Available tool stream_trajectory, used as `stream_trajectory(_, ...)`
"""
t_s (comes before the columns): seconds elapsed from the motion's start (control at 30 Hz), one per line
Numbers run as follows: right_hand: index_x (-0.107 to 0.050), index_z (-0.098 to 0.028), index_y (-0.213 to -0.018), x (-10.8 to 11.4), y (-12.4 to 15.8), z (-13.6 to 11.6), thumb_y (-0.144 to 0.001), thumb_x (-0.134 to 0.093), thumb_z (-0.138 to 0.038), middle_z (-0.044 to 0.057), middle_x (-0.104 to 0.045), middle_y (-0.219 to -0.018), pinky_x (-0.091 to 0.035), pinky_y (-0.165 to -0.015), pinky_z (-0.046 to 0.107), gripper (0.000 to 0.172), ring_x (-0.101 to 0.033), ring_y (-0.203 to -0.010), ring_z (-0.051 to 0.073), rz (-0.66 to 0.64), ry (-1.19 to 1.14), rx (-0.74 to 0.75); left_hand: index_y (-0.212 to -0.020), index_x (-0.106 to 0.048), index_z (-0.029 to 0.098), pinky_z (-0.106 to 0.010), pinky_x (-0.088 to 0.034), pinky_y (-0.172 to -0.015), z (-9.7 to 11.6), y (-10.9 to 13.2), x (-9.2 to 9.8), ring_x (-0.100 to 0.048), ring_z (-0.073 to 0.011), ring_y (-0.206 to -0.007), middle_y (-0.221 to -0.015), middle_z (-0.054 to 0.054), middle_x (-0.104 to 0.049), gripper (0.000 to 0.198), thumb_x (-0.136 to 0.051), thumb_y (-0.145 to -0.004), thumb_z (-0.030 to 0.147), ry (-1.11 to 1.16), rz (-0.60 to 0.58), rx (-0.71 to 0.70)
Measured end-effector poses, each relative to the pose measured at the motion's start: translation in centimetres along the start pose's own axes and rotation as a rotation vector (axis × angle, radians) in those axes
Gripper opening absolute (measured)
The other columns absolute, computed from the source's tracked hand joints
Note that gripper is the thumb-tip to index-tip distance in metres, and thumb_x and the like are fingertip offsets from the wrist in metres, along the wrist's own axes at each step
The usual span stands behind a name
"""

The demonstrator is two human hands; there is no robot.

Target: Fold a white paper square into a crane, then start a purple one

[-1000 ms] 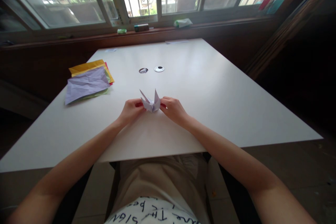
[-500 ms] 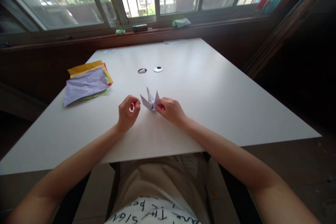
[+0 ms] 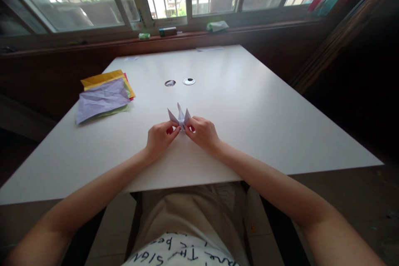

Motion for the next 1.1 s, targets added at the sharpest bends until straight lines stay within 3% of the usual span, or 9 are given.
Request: stream_trajectory(1.1, -0.055, -0.017, -0.062, 0.07, -0.1, 0.21, -0.077, -0.051, -0.021, 0.0, -0.054, -0.063, -0.028, -0.053, 0.022, 0.015, -0.043, -0.056, 0.01, -0.074, 0.032, -0.022, -0.065, -0.064, 0.018, -0.021, -0.028, -0.05, -0.56, -0.4, -0.01, -0.048, -0.0096, -0.052, -0.057, 0.001, -0.059, 0.021, -0.054, -0.076, 0.034, 0.033, -0.062, 0.001)
Point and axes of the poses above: each hand's wrist, its own y-axis away from the middle knuckle, its own x-axis out of the back of the hand, z = x × y, the point moved 6 cm from there along -y, towards the middle knuckle
